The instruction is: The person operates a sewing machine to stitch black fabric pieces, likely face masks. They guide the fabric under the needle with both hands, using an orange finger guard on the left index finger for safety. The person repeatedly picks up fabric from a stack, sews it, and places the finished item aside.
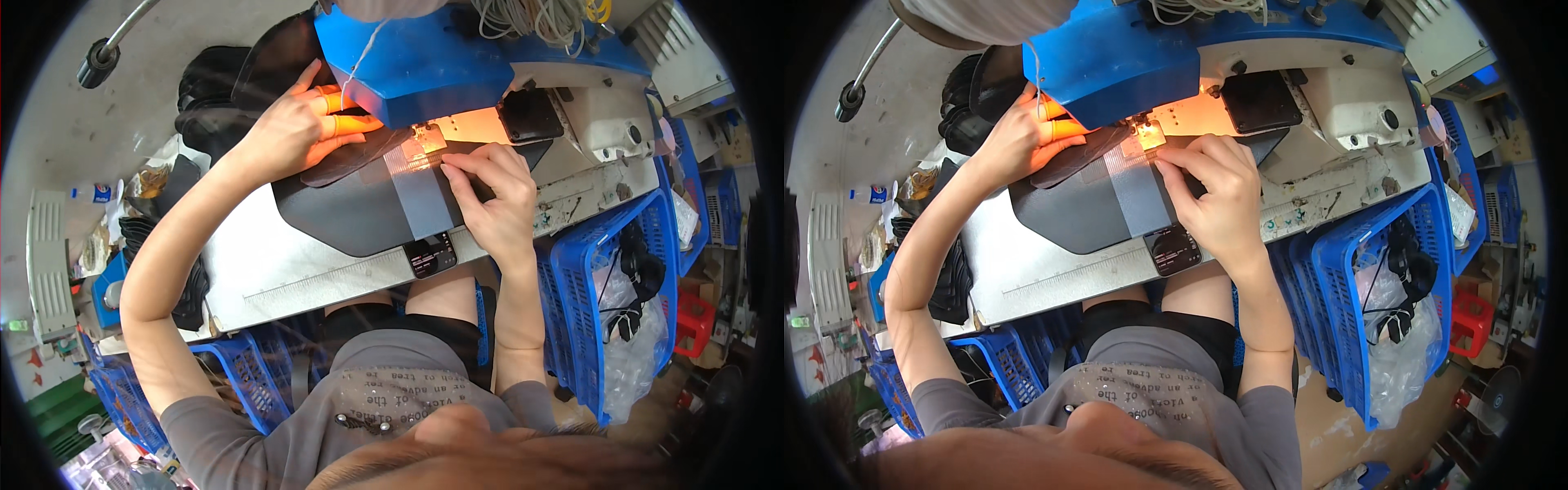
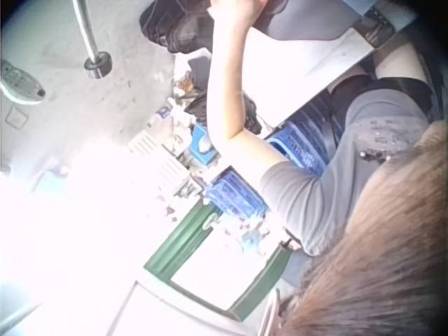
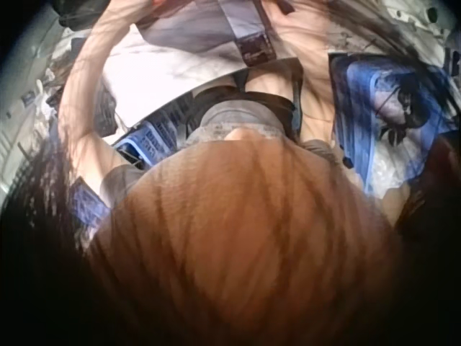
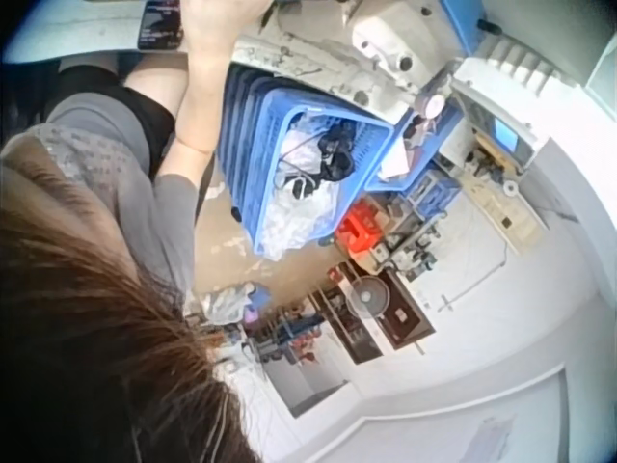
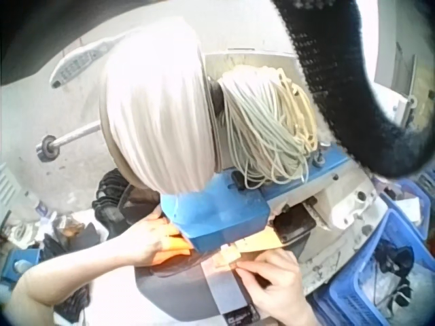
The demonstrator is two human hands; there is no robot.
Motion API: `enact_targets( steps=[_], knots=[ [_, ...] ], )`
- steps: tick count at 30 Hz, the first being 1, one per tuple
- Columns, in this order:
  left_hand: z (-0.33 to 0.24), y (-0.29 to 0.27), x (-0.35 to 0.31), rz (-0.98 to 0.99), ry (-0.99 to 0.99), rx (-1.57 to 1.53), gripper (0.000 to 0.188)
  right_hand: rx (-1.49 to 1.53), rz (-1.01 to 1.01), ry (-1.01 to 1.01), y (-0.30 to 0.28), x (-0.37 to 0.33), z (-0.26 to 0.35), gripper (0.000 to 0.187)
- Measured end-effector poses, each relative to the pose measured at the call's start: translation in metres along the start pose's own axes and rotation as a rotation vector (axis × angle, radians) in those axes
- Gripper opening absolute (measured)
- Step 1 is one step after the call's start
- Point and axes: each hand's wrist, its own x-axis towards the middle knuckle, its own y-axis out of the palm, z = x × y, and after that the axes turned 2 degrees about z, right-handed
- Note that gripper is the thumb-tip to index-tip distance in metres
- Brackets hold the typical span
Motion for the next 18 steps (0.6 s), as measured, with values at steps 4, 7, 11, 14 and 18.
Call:
enact_targets(
  steps=[4, 7, 11, 14, 18],
  knots=[
    [0.0, 0.002, -0.003, -0.004, -0.02, 0.015, 0.027, 0.008, -0.005, -0.011, 0.0, -0.001, 0.0, 0.011],
    [-0.006, 0.004, -0.005, -0.001, -0.052, 0.053, 0.027, 0.014, -0.007, -0.008, 0.0, -0.001, 0.0, 0.011],
    [-0.018, 0.004, -0.004, -0.021, -0.101, 0.105, 0.027, 0.006, -0.016, -0.017, -0.001, -0.002, 0.0, 0.01],
    [-0.031, 0.007, -0.006, -0.009, -0.19, 0.093, 0.029, 0.002, -0.028, -0.032, 0.001, -0.002, -0.002, 0.01],
    [-0.055, 0.003, 0.002, -0.025, -0.307, 0.147, 0.025, 0.021, -0.048, -0.037, 0.003, -0.002, -0.003, 0.009]
  ],
)
